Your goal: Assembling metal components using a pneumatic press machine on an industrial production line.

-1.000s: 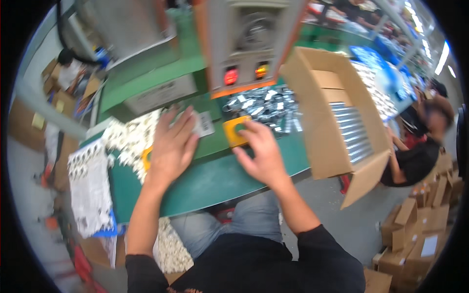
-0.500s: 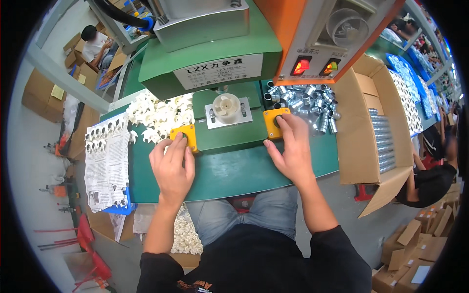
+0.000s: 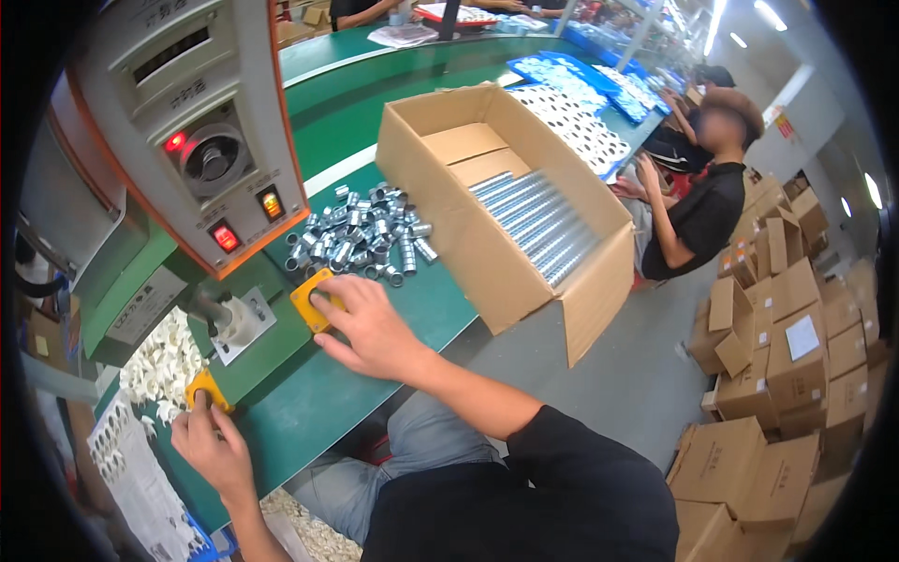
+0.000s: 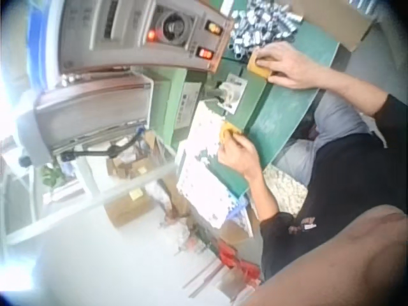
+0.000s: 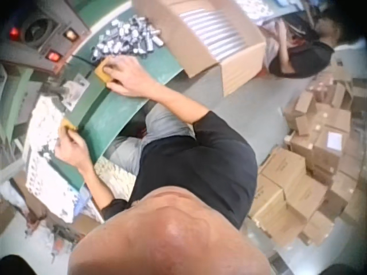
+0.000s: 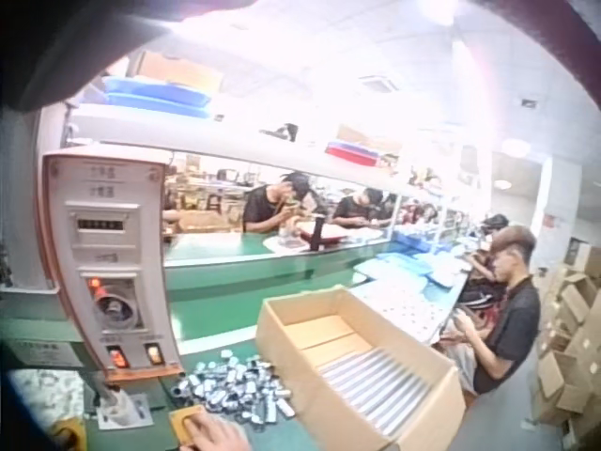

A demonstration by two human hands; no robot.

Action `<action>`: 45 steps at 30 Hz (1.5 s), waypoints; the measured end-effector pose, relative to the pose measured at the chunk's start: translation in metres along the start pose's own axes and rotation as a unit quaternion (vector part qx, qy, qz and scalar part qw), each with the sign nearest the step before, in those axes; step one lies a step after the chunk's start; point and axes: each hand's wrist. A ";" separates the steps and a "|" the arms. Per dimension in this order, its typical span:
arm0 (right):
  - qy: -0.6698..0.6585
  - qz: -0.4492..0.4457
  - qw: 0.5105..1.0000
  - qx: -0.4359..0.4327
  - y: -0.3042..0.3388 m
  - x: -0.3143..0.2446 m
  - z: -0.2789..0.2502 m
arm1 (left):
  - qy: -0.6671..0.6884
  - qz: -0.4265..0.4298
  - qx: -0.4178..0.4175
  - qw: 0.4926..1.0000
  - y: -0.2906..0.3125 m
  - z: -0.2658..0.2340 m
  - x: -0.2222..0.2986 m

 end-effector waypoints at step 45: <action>0.048 0.157 0.986 -0.018 0.052 0.055 -0.038 | 0.283 -0.152 0.037 0.946 -0.105 0.011 0.047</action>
Point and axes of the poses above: each hand's wrist, its own y-axis away from the middle knuckle, its own z-axis out of the palm, x = y × z, and after that the axes turned 4 degrees about -x, right-handed
